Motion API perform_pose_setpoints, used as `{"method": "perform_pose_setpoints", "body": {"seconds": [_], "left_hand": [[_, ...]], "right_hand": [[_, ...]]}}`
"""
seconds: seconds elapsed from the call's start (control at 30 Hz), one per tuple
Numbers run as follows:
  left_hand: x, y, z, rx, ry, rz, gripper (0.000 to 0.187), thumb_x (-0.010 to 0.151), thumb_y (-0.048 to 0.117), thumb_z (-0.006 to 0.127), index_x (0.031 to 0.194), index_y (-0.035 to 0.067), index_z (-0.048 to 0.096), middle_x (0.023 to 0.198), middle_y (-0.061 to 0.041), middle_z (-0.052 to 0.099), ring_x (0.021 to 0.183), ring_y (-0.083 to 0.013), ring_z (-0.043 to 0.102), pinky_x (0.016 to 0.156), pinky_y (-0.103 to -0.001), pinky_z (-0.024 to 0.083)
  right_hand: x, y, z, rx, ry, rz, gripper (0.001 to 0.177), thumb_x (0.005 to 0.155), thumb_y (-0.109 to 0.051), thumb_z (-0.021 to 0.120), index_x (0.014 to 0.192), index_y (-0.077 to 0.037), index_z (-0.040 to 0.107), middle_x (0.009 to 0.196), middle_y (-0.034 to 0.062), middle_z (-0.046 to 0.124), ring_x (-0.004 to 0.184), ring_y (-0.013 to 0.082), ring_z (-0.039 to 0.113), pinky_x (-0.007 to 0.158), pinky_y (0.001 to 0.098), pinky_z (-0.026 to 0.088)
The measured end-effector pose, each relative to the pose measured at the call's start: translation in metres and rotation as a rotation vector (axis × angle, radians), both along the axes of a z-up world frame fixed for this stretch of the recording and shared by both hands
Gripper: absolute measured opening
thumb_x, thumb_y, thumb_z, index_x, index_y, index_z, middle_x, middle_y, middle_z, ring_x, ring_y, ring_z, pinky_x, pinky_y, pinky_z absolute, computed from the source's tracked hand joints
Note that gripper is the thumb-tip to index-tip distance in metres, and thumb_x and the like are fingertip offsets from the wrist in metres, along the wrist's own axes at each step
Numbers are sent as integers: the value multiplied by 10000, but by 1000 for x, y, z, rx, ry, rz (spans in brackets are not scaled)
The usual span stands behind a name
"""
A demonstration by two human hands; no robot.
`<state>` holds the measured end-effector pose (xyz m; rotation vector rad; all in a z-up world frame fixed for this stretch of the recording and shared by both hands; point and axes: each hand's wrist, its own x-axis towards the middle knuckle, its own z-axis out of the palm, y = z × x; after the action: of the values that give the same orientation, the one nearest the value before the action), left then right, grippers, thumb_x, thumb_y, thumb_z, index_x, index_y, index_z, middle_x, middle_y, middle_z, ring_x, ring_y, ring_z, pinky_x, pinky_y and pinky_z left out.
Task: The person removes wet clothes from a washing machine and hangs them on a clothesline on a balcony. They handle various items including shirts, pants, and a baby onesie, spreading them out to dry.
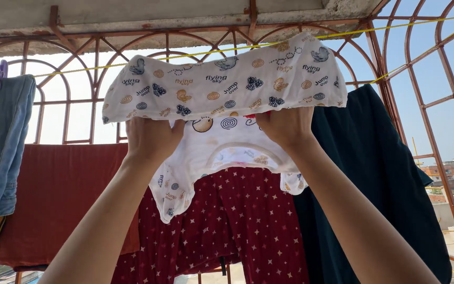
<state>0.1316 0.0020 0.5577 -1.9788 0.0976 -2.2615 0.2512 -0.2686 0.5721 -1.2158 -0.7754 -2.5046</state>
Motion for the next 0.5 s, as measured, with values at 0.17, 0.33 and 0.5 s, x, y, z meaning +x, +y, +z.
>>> {"method": "perform_pose_setpoints", "body": {"seconds": [0.17,0.33,0.5], "left_hand": [[10,43,93,343,-536,309,663,936,554,624,1316,16,690,1306,-166,716,1187,-373,637,1004,-437,453],[45,84,139,333,-253,353,560,1021,553,457,1217,84,691,1205,-144,752,1149,-431,629,984,-764,323],[34,81,94,-128,196,163,565,1121,539,413,1289,102,730,1073,-194,754,1020,-396,715,1000,-534,525]], "right_hand": [[0,-8,87,113,-230,-160,422,982,-393,642,1230,-61,721,1186,176,669,1128,406,623,998,586,386],[5,-4,125,-123,638,-98,524,1044,-494,490,1177,-55,743,1092,226,704,1101,426,648,1063,595,363],[40,-29,119,-133,674,72,544,1048,-487,472,1122,-16,734,1028,266,711,1040,449,675,955,567,500]]}}
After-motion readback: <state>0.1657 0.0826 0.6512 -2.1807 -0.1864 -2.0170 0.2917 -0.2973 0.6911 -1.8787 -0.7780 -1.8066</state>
